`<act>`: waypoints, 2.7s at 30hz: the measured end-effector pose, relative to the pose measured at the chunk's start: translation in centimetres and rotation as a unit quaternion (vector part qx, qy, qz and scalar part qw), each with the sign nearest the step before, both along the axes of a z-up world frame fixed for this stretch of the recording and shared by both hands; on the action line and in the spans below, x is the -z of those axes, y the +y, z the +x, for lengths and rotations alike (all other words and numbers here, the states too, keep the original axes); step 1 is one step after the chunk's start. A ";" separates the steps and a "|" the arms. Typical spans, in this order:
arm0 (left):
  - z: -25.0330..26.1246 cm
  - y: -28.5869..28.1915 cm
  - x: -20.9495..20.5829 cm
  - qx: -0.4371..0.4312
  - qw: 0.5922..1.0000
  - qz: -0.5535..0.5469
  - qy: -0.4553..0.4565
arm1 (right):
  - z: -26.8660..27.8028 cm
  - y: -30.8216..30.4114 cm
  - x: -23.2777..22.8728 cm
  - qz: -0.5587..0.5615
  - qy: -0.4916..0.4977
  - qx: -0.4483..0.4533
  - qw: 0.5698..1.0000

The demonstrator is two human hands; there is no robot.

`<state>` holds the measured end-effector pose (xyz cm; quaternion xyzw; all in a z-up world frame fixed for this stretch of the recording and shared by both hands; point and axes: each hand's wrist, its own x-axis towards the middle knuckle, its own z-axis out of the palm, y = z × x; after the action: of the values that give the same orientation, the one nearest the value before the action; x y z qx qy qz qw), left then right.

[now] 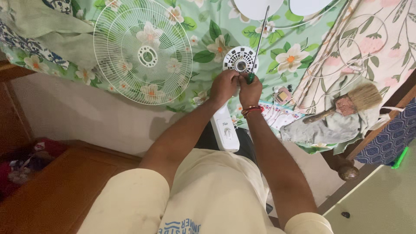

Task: The person assembles a small white fan by attaching the motor housing to the stand and tightening the central screw with a screwdriver. The person then uses a brush to clean the fan blades and housing.

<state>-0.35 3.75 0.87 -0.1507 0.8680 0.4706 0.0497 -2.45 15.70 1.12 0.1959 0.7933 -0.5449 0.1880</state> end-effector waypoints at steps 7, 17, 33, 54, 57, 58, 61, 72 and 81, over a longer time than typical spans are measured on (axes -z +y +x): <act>-0.2 0.0 -0.5 0.005 1.000 -0.001 -0.020 | -0.6 -0.1 -0.2 0.053 0.003 -0.029 0.998; -0.1 0.7 -0.4 0.000 1.000 -0.004 -0.014 | -1.1 -0.3 -0.6 0.118 -0.021 -0.040 0.992; 0.3 0.6 0.0 0.001 1.000 -0.007 -0.005 | -1.4 -1.0 -0.9 0.125 -0.030 -0.034 0.991; 1.0 0.3 0.6 0.023 0.999 -0.004 0.031 | -1.1 -1.1 -0.7 0.128 -0.048 0.003 0.991; 1.2 0.1 0.2 0.061 0.998 -0.024 -0.006 | -1.0 -0.7 -0.2 0.123 -0.002 -0.004 0.992; 1.3 0.0 0.0 0.079 0.996 -0.034 -0.028 | -1.0 -0.6 -0.1 0.128 -0.002 -0.009 0.992; 1.4 0.0 -0.8 0.086 0.995 -0.053 -0.017 | -1.1 -0.4 0.0 0.128 -0.009 -0.018 0.992; 1.4 -0.3 -1.3 0.141 0.987 -0.078 0.020 | -1.5 -0.7 -0.6 0.122 0.016 0.018 0.992; 1.4 -0.3 -2.0 0.187 0.966 -0.178 0.019 | -1.3 0.0 0.2 0.103 0.006 0.003 0.995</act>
<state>1.06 3.48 2.91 0.0171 0.9512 0.2938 0.0927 -3.75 15.66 0.95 0.2129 0.8457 -0.4624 0.1603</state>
